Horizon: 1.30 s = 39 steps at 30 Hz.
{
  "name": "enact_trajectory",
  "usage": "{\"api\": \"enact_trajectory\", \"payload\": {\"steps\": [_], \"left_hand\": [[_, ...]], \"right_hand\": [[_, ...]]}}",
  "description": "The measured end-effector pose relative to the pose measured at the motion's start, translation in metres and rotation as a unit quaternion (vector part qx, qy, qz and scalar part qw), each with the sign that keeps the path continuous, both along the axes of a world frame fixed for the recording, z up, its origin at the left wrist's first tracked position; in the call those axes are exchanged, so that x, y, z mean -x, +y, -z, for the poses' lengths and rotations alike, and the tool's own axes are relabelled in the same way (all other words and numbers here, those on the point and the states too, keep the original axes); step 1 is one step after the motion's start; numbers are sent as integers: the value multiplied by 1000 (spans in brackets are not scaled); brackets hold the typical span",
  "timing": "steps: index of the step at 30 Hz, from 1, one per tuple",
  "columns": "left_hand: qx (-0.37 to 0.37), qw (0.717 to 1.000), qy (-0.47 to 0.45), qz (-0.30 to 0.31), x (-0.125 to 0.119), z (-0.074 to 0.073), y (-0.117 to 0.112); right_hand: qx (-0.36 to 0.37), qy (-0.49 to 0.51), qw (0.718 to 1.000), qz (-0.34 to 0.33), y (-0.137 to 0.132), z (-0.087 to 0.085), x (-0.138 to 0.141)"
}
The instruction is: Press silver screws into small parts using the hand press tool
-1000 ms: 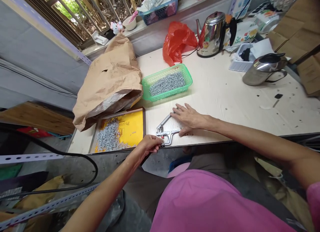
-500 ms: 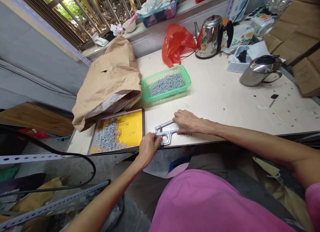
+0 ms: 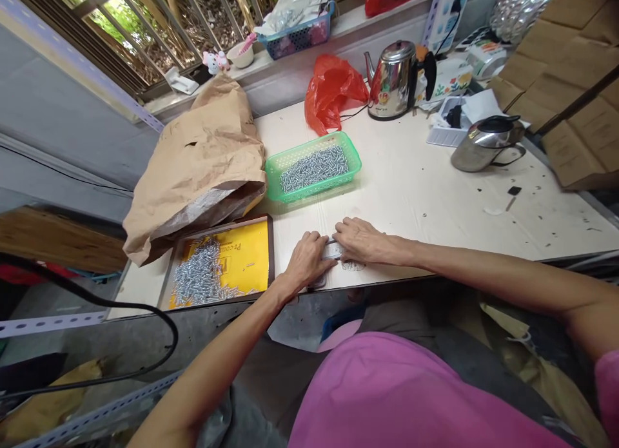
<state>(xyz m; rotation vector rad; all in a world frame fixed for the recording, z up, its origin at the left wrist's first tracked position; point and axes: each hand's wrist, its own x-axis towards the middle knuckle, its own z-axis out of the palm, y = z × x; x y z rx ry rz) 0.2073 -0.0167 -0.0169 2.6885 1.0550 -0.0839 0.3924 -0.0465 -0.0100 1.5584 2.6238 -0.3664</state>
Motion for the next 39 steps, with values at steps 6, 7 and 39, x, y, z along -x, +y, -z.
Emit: {"api": "enact_trajectory", "payload": {"steps": [6,7,39], "left_hand": [[23,999,-30,7,0,6,-5],[26,999,-29,8,-1,6,-5],[66,974,-201,-82,-2,64,-82]], "right_hand": [[5,33,999,-16,-12,8,2],[4,43,999,-17,-14,10,2],[-89,42,940,-327,21,8,103]]}}
